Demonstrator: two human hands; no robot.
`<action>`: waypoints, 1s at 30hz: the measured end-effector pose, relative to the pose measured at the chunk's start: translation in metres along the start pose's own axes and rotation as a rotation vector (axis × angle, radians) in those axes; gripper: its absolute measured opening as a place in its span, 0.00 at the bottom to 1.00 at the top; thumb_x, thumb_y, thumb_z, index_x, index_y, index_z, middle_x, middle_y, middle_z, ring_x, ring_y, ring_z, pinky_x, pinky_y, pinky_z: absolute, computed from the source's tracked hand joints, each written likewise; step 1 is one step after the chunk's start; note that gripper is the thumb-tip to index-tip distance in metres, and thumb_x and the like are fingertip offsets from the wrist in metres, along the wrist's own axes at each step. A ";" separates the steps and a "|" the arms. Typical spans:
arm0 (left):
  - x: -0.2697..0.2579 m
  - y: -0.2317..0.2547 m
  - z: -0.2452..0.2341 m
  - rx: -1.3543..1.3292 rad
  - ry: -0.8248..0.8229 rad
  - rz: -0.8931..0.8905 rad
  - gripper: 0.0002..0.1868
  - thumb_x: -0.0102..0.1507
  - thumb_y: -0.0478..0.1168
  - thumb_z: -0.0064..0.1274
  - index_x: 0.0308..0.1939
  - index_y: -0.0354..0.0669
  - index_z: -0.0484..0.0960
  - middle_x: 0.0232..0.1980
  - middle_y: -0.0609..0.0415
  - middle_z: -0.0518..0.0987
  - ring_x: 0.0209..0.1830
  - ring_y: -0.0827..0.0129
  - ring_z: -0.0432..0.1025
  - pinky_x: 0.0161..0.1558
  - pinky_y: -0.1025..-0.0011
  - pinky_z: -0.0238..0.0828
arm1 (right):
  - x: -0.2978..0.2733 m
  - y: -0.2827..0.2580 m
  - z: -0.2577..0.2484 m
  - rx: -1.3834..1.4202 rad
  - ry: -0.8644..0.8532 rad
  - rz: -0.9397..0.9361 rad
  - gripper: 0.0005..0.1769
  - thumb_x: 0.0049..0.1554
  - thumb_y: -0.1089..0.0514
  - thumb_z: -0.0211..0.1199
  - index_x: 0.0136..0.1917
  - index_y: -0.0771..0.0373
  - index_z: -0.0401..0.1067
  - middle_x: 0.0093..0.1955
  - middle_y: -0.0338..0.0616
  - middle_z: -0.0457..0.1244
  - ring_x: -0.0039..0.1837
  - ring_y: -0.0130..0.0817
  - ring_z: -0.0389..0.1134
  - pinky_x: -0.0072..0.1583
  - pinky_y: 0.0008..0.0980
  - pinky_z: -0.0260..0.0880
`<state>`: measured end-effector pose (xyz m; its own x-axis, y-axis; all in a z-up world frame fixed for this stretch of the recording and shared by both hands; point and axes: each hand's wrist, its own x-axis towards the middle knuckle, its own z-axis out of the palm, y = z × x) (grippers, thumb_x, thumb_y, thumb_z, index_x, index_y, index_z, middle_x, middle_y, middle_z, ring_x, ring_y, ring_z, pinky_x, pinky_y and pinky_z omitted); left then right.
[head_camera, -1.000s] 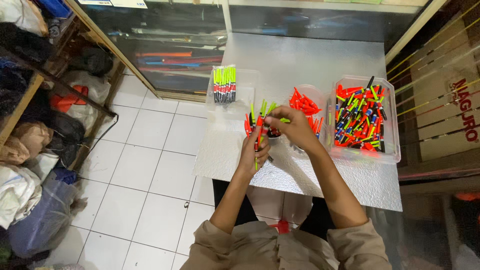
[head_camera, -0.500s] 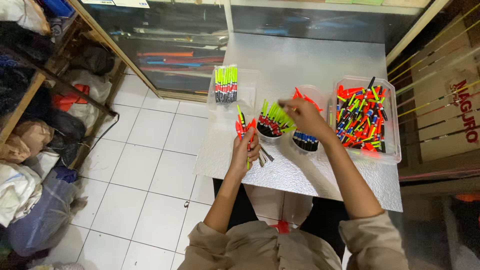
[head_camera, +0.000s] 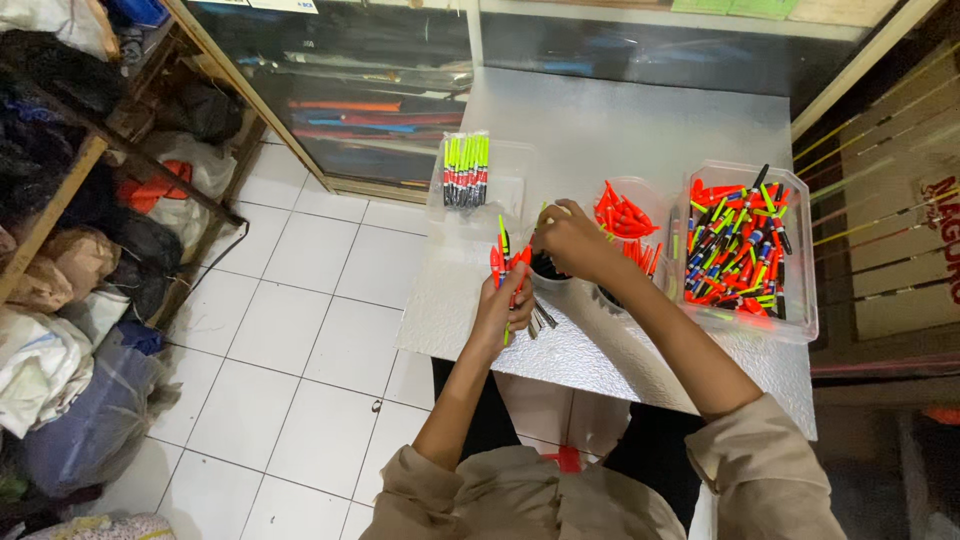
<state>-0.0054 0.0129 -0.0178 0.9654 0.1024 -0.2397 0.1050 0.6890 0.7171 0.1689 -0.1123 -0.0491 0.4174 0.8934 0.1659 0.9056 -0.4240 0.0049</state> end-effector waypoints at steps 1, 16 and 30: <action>0.001 0.000 0.000 0.000 0.001 0.000 0.14 0.73 0.48 0.49 0.44 0.39 0.72 0.22 0.62 0.55 0.08 0.83 0.51 0.04 0.84 0.47 | -0.003 -0.008 -0.013 0.001 0.000 -0.001 0.10 0.42 0.58 0.73 0.39 0.45 0.79 0.41 0.28 0.70 0.63 0.33 0.65 0.75 0.51 0.52; -0.005 -0.012 0.036 0.061 -0.055 -0.062 0.19 0.72 0.51 0.50 0.36 0.40 0.68 0.20 0.62 0.57 0.08 0.83 0.52 0.05 0.84 0.46 | -0.091 -0.058 -0.111 1.191 0.476 0.549 0.10 0.53 0.60 0.76 0.50 0.60 0.82 0.39 0.41 0.71 0.45 0.26 0.68 0.50 0.28 0.70; 0.006 -0.043 0.039 0.103 -0.124 -0.167 0.20 0.73 0.50 0.50 0.32 0.42 0.67 0.21 0.62 0.56 0.08 0.82 0.53 0.05 0.83 0.47 | -0.116 0.045 -0.033 0.428 0.550 0.738 0.09 0.53 0.62 0.77 0.47 0.61 0.81 0.42 0.50 0.72 0.47 0.48 0.75 0.48 0.38 0.77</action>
<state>0.0048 -0.0446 -0.0245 0.9539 -0.1009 -0.2828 0.2836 0.6117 0.7385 0.1589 -0.2402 -0.0356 0.8887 0.1921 0.4162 0.4315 -0.6572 -0.6180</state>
